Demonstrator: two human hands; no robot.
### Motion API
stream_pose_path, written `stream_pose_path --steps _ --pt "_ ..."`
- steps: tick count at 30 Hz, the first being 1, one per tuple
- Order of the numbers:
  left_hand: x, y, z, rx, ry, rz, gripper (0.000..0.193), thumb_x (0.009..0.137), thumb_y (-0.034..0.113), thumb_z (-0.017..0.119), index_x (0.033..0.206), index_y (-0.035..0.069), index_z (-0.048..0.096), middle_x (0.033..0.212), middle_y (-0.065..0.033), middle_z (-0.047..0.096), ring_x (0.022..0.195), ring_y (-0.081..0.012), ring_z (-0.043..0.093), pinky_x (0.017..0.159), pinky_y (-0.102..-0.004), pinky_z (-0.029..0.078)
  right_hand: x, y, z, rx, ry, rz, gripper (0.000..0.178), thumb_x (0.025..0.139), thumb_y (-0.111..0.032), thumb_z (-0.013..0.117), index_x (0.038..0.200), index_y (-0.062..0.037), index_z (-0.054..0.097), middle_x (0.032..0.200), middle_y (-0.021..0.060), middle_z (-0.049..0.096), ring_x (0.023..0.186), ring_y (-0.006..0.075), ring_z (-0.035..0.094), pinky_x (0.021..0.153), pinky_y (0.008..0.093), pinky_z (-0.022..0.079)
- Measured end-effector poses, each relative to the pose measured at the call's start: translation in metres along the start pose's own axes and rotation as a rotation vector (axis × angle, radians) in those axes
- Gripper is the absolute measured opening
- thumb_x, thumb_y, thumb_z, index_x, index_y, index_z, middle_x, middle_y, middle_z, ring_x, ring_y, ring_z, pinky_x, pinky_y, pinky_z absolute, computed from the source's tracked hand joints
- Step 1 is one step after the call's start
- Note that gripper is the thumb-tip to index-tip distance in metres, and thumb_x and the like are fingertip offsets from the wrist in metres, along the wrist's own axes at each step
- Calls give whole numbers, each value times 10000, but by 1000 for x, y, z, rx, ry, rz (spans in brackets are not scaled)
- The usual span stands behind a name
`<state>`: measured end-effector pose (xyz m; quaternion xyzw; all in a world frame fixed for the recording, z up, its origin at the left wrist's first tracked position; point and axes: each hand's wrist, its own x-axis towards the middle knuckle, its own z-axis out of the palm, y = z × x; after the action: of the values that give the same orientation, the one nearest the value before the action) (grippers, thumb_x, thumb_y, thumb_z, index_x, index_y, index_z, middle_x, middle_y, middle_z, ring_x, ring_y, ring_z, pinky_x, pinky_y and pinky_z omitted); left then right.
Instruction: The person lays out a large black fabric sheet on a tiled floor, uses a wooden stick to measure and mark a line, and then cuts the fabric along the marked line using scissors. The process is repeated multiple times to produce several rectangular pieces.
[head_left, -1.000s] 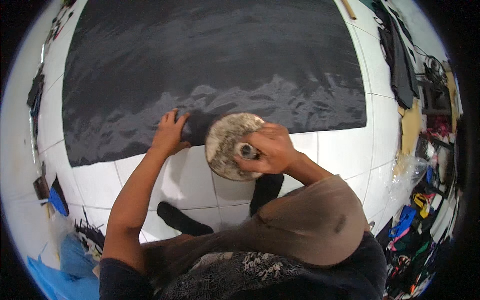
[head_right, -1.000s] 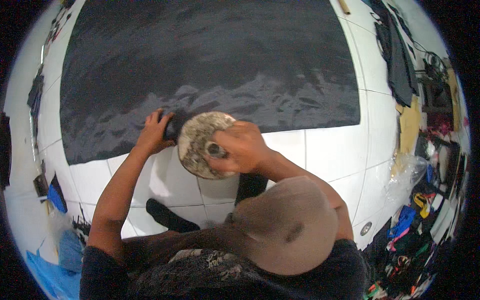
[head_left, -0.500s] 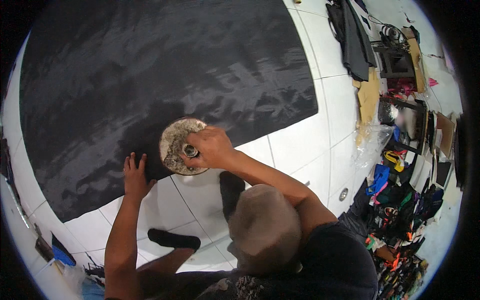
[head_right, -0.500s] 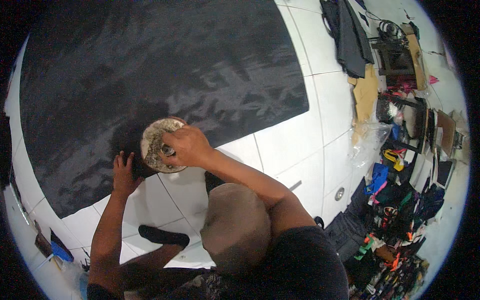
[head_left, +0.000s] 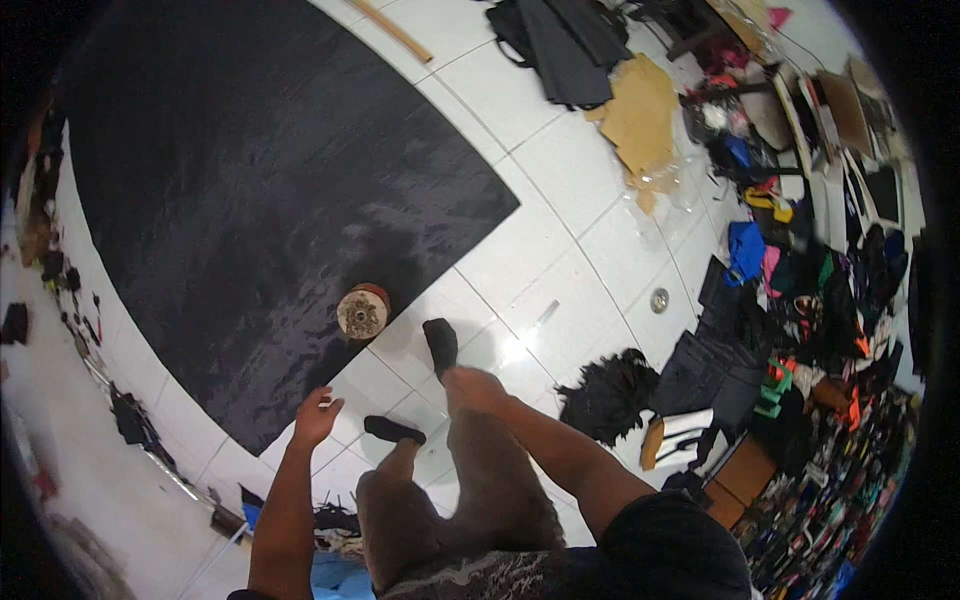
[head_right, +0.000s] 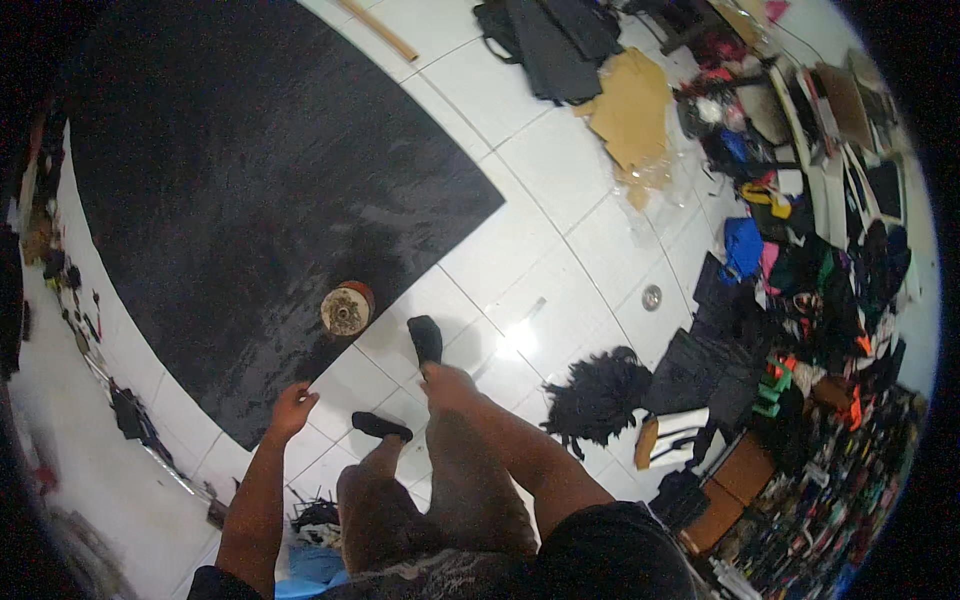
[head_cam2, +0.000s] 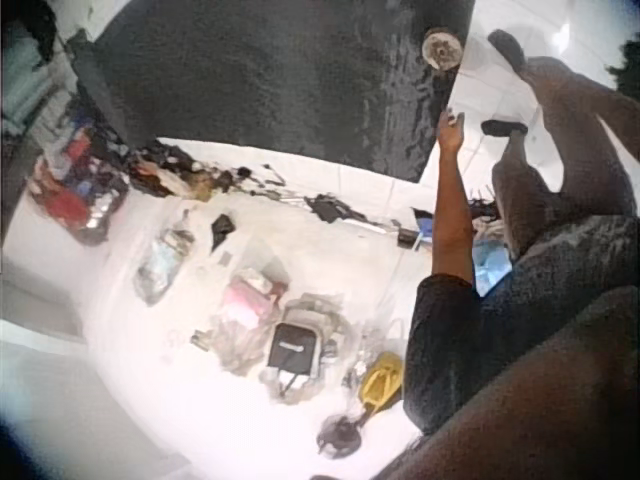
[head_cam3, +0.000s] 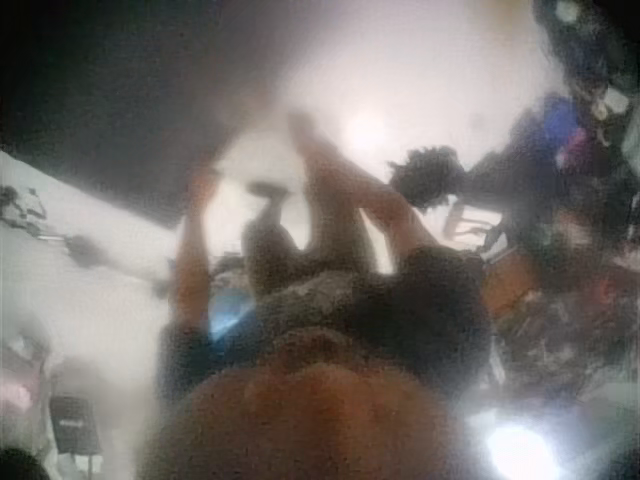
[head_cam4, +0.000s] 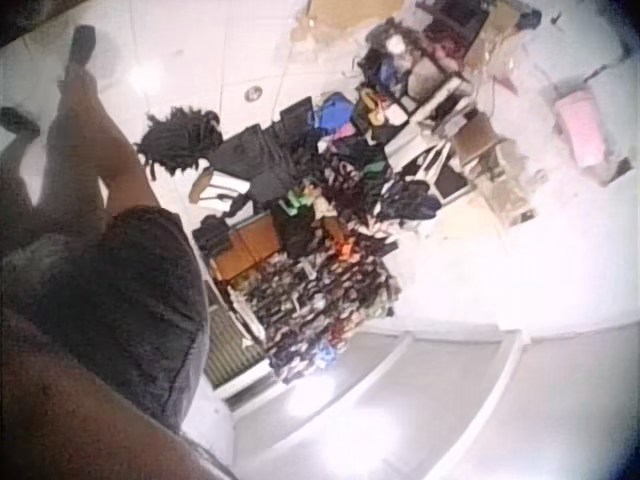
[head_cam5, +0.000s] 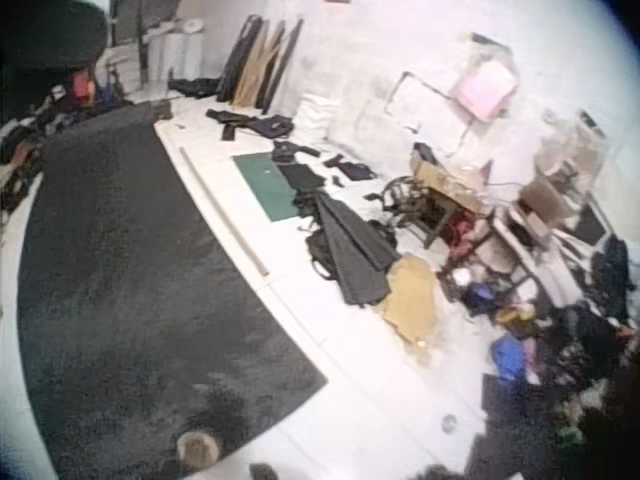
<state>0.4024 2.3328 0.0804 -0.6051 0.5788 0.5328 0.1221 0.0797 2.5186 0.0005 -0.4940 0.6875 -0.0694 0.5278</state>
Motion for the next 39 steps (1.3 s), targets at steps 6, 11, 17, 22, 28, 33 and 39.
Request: stream_pose_path --steps 6,11,17,22,28,33,39 --pt "-96 16 -63 312 27 -59 492 820 371 705 1136 8 605 1054 -209 650 938 -320 645 830 -403 506 -228 64 -78 -36 -152 452 607 824 -537 590 1219 -77 579 1136 224 624 1062 377 593 894 467 477" --pt "-98 45 -71 489 -94 -181 527 796 430 691 1136 31 641 1003 -209 681 991 -333 645 885 -409 493 -293 142 -161 -111 -186 590 437 833 -426 613 1005 -27 660 1076 239 630 1021 379 606 870 463 480" --pt "-48 125 -59 153 -80 -188 467 819 382 662 1120 27 652 989 -183 694 971 -316 656 858 -391 502 -210 85 -293 10 377 508 407 827 -387 658 959 -4 686 852 180 693 780 298 676 713 403 524" --pt "36 191 -93 88 -230 -159 478 887 451 550 1162 71 638 1097 -209 651 1052 -325 618 897 -410 474 -124 23 -368 696 439 580 331 874 -300 661 998 6 636 765 86 658 621 145 614 517 288 487" --pt "154 420 -249 -141 42 -304 482 890 367 590 1257 55 558 1202 -192 599 1046 -334 596 851 -433 490 -59 -51 -461 658 199 748 405 872 -342 665 1093 -6 613 791 111 683 635 173 656 507 304 511" --pt "249 600 -394 -214 244 -89 486 879 314 635 1239 1 544 1178 -152 615 1044 -248 604 833 -362 503 44 2 -493 658 174 866 372 881 -315 644 1110 -23 613 808 128 692 698 196 665 575 342 525" --pt "366 671 -445 -384 398 -32 461 877 349 633 1212 38 579 1193 -147 618 1084 -269 601 894 -357 484 232 -8 -721 488 207 650 331 882 -311 613 1044 -23 626 785 127 676 656 207 639 560 354 504"
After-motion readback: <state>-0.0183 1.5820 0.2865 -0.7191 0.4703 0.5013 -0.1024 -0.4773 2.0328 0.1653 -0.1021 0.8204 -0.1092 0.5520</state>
